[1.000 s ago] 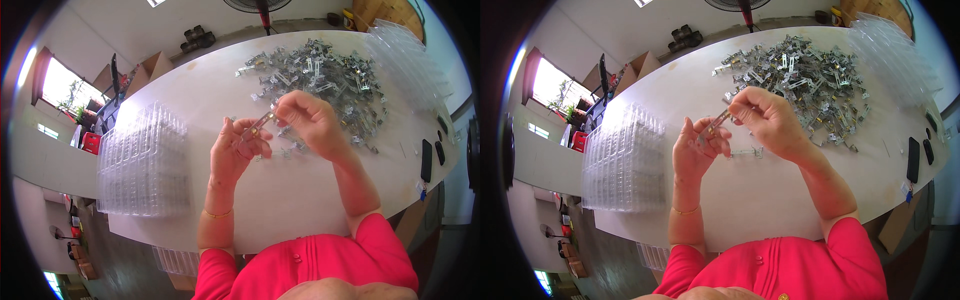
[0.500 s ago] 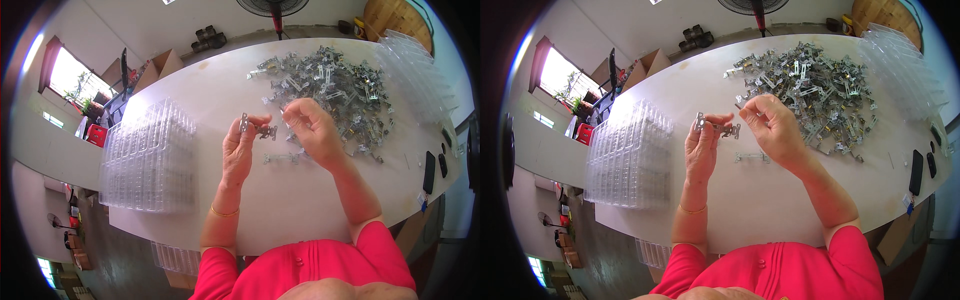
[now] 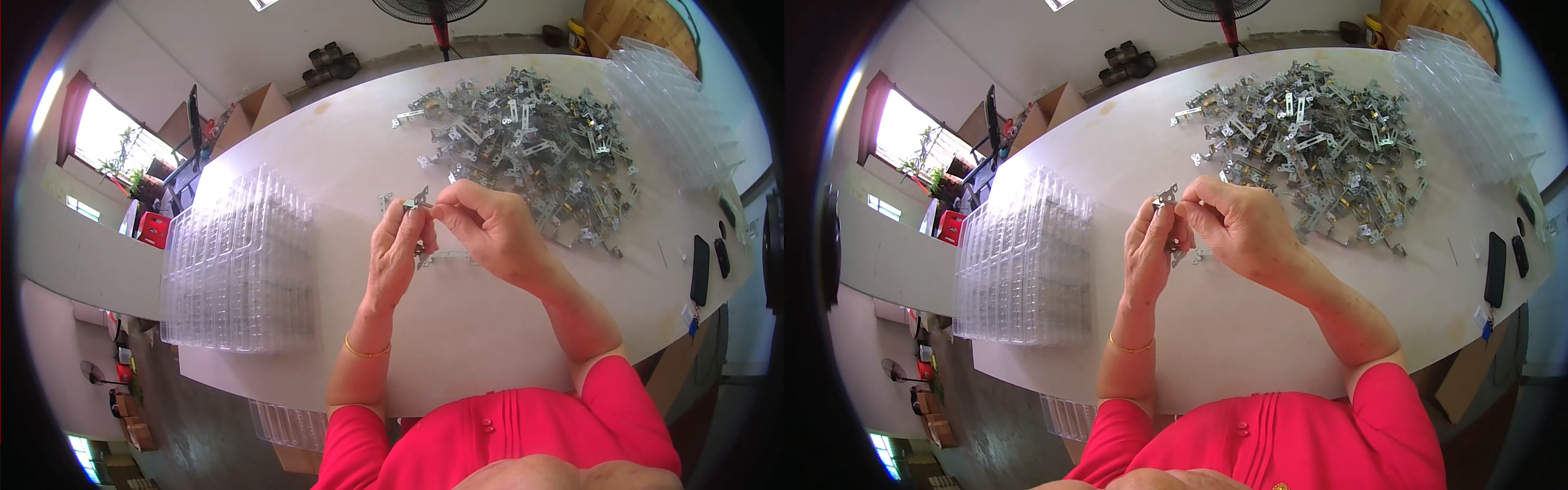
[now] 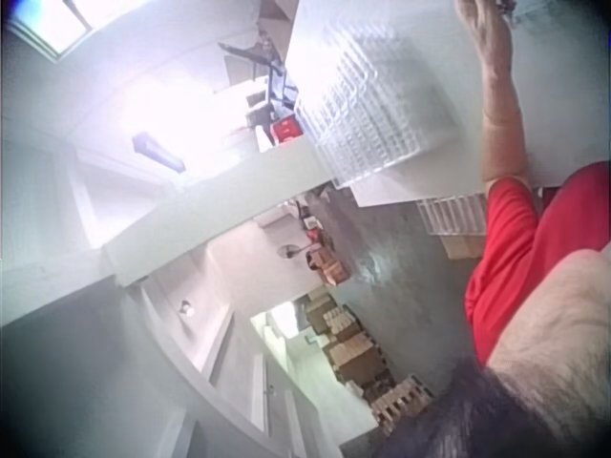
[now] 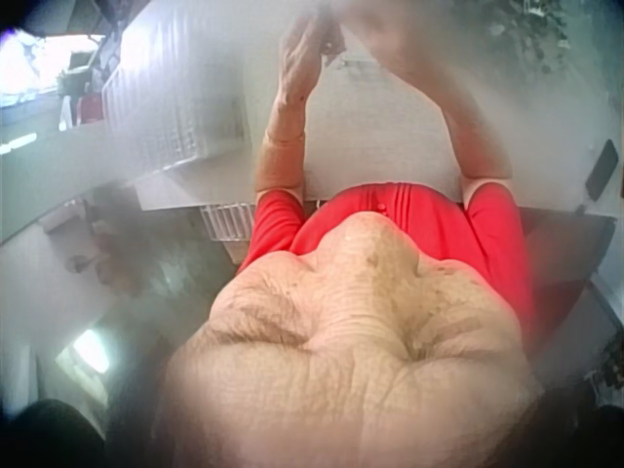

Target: The person assembles metal brackets by hand by inserting a pin into each bracket and placing the finished units into a plastic tray. Once a tray is full, the person moves it aside and retrieves a new tray to continue the process.

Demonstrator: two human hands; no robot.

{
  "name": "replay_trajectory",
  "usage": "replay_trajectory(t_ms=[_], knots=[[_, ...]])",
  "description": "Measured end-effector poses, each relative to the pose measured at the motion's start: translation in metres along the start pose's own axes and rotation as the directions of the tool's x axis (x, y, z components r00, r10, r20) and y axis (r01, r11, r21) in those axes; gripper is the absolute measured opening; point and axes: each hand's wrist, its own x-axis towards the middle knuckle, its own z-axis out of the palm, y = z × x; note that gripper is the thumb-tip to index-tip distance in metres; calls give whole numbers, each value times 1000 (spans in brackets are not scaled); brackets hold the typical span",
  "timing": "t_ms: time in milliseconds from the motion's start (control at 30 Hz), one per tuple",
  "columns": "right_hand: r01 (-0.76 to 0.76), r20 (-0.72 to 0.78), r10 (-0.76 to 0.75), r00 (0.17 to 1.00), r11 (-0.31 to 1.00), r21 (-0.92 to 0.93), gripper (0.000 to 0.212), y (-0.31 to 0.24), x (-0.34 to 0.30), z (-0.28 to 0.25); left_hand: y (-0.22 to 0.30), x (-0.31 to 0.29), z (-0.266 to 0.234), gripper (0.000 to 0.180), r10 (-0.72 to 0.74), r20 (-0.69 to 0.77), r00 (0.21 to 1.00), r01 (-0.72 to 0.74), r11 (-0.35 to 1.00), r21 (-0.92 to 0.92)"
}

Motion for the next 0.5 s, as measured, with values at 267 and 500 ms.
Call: replay_trajectory(t_ms=[267,500], knots=[[85,-63,-99,993,977,-197,7,7,0,1,7,0,2,22,59,-63,996,-41,967,253],[27,-84,-44,995,980,-196,9,9,-3,2,2,-2,5,21,117,-32,993,-94,908,409]])
